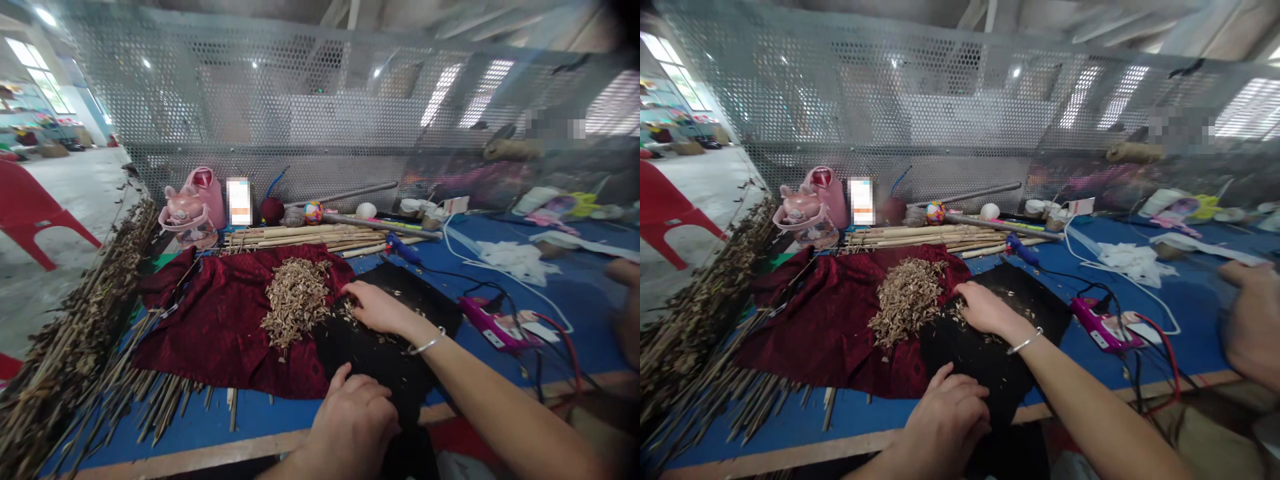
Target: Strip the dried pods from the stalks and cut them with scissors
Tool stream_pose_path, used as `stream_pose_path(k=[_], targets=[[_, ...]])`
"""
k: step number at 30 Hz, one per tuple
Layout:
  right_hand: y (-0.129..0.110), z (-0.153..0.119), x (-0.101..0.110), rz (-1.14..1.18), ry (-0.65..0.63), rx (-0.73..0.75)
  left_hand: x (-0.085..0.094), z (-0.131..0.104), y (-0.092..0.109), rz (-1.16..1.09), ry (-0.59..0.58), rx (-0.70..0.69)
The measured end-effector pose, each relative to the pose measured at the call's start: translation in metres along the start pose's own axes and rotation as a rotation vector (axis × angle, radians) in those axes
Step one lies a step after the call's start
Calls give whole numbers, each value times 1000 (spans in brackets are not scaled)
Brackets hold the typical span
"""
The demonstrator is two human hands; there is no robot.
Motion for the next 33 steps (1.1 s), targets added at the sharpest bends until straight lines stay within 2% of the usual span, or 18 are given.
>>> stream_pose_path(k=[2,4,6,8,10,13,15,18,20,23,25,27,29,31,33], targets=[[-12,-3,-1,162,-7,108,1,1,2,10,-10,2],[-16,-5,6,233,45,130,2,1,3,20,-14,5],[-12,-8,11,133,57,63,3,0,4,29,-11,5],[-10,-11,6,15,-38,30,4,0,4,32,-13,1],[-17,-13,-3,-3,-111,50,2,0,4,27,-18,-6],[-39,-11,-6,141,-42,133,1,1,2,17,-25,-4],[-47,-8,2,317,51,151,0,1,2,11,-20,4],[-29,-10,21,409,128,66,2,0,2,-4,-14,10],[-6,-20,26,260,5,2,2,-1,2,-10,-14,10],[26,-46,17,-43,-263,-110,2,-2,2,-10,-13,7],[35,-60,9,-156,-303,-167,1,-2,2,-11,-3,4],[28,-64,2,-155,-249,-157,1,-1,2,-8,8,-1],[16,-62,-1,-56,-160,-107,1,-1,2,6,6,-4],[9,-56,2,54,-48,-89,1,-1,3,20,-8,-4],[12,-52,7,72,18,-113,2,-1,5,26,-26,-6]])
Point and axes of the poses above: each hand's wrist, its own z-axis towards the middle knuckle, its own x-axis out of the back of the hand, y = z × x, the point moved 6 cm from there along z, towards the middle knuckle, and after that the axes turned 11 degrees about -z, right-handed, at the moved point
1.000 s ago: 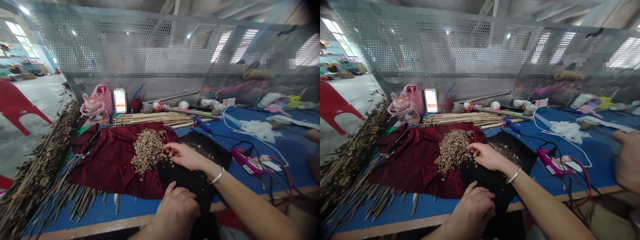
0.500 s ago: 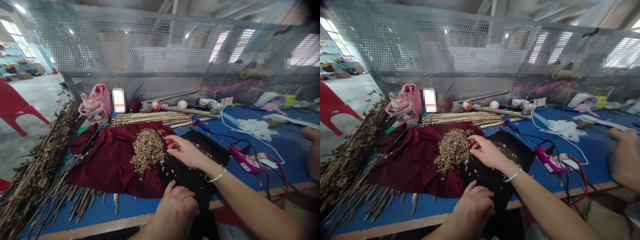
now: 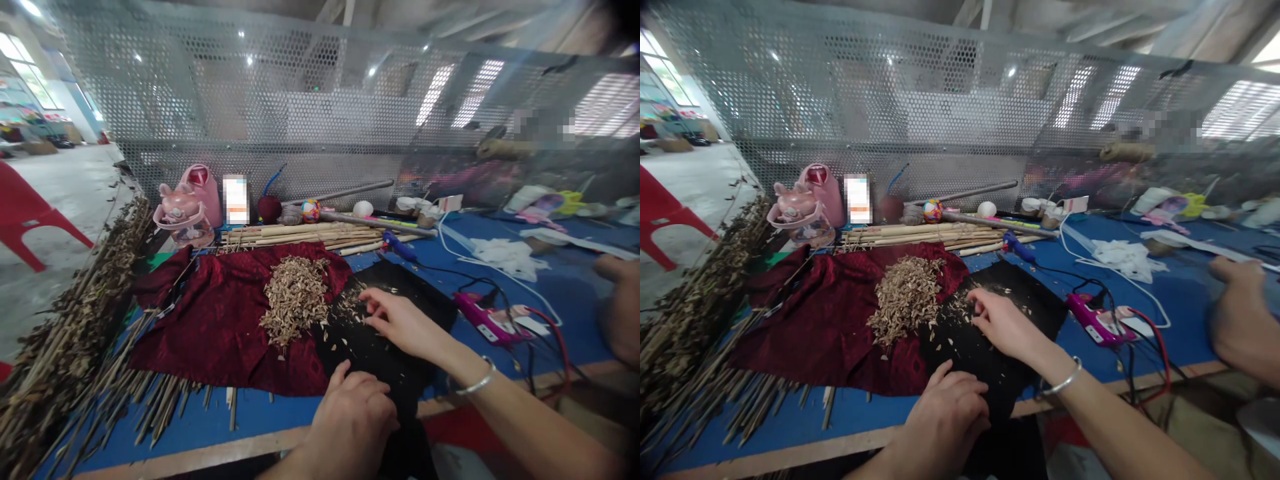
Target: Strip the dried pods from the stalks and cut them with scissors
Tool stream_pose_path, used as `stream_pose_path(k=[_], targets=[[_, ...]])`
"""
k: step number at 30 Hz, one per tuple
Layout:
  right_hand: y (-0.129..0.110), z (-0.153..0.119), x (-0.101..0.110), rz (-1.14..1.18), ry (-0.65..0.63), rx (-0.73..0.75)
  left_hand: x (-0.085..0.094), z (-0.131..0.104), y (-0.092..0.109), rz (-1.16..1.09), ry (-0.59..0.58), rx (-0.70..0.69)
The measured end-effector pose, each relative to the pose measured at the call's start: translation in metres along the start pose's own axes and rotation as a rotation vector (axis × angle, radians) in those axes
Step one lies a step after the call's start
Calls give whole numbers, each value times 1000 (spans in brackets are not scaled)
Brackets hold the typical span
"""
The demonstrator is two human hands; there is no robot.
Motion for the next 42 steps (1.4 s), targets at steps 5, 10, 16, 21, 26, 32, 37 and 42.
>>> stream_pose_path(k=[5,10,16,21,26,32,37,42], targets=[[1,10,-12,-85,-148,20,0,0,0,0,8,10],[-19,22,-10,154,-39,130,-2,-1,-2,4,4,1],[-16,26,-13,66,-83,119,-3,0,-3,-15,-3,1],[-48,36,-10,155,25,242,-6,0,-6,-8,-1,-7],[-66,26,-18,87,-207,336,-8,-1,-10,-16,-7,-27],[-78,33,-12,118,-51,445,-8,-1,-10,-9,-5,-22],[-70,31,-8,26,-29,418,-6,-2,-8,-29,2,-8],[-67,26,-11,-61,-44,411,-4,0,-6,-43,31,10]])
Point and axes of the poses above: each hand's wrist, its own z-axis towards the middle knuckle, its own x-axis out of the back of the hand, y = z × x, the point moved 6 cm from there along z, towards the middle knuckle, and after that the axes turned 11 degrees about -z, right-handed, at the moved point
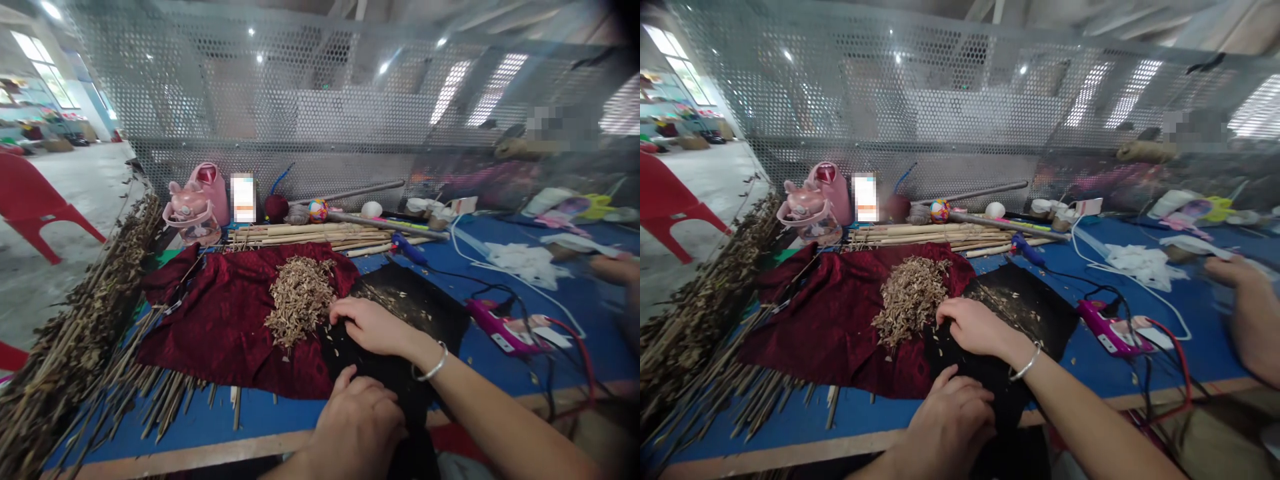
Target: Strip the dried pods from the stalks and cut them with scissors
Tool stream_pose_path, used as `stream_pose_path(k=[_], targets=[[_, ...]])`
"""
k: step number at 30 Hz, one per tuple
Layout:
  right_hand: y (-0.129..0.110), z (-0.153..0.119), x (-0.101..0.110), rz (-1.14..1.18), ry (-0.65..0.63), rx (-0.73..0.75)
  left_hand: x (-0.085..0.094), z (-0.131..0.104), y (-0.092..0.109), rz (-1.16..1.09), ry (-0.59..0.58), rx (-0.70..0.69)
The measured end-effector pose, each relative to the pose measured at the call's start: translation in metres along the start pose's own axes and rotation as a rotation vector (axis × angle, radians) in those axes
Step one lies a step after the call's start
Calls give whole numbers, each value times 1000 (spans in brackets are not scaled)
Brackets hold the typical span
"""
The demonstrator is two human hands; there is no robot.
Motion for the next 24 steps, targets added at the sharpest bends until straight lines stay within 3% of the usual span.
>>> stream_pose_path(k=[2,4,8,11,13,20,24], targets=[[3,-2,7,34,82,15,1,1,2,-12,8,-1],[19,-8,16,34,142,-60,4,1,4,-40,26,3],[94,-41,32,-183,231,-528,14,0,7,-148,117,58],[147,-71,28,-429,67,-860,20,0,9,-181,178,35],[165,-83,22,-469,0,-959,20,0,12,-134,198,-17],[174,-84,25,-475,49,-1016,15,-3,11,36,213,8],[152,-83,39,-495,137,-936,15,-1,13,42,173,52]])
Point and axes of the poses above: each hand's wrist, its own z-axis towards the middle knuckle, its own x-axis out of the back of the hand, y = z × x, the point moved 6 cm from there along z, towards the middle knuckle, and after that the axes turned 11 degrees about -z, right-handed, at the moved point
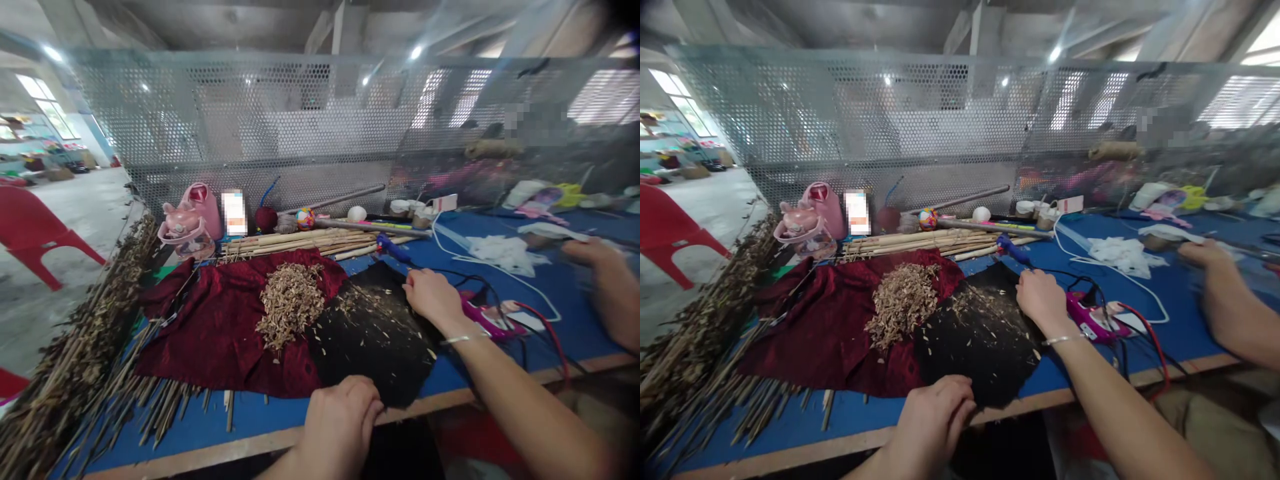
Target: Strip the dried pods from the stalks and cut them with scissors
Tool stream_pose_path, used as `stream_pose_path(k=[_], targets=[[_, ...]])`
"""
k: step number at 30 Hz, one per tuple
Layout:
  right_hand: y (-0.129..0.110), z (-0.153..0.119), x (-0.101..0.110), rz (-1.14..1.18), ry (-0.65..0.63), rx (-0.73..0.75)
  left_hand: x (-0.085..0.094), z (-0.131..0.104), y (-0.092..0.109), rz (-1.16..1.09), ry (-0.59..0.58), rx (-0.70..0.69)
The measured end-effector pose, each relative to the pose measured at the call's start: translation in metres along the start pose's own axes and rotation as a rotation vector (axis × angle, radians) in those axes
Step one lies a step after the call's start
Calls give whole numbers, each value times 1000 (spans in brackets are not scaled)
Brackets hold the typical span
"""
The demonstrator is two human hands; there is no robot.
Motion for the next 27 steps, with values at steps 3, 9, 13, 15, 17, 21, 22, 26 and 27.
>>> stream_pose_path(k=[3,9,13,15,17,21,22,26,27], targets=[[-20,-34,33,199,131,212,3,6,5,-7,-16,7],[-59,-122,57,741,-178,542,17,20,8,-46,2,95],[-67,-143,38,950,-281,558,29,25,5,-123,97,183],[-71,-143,26,979,-249,566,30,26,6,-169,127,201],[-72,-136,18,961,-167,550,29,27,8,-202,126,181],[-55,-109,20,923,-6,460,36,22,8,-186,137,99],[-47,-100,23,920,22,422,39,19,6,-167,141,95],[-3,-64,37,977,116,181,48,6,-9,-86,75,130],[7,-57,41,1007,145,113,48,3,-12,-70,46,140]])
Point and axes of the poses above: each hand's wrist, its own z-axis towards the middle knuckle, its own x-axis out of the back of the hand, y = z × x, the point moved 6 cm from there along z, towards the middle knuckle, and after that the axes turned 11 degrees about -z, right-handed, at the moved point
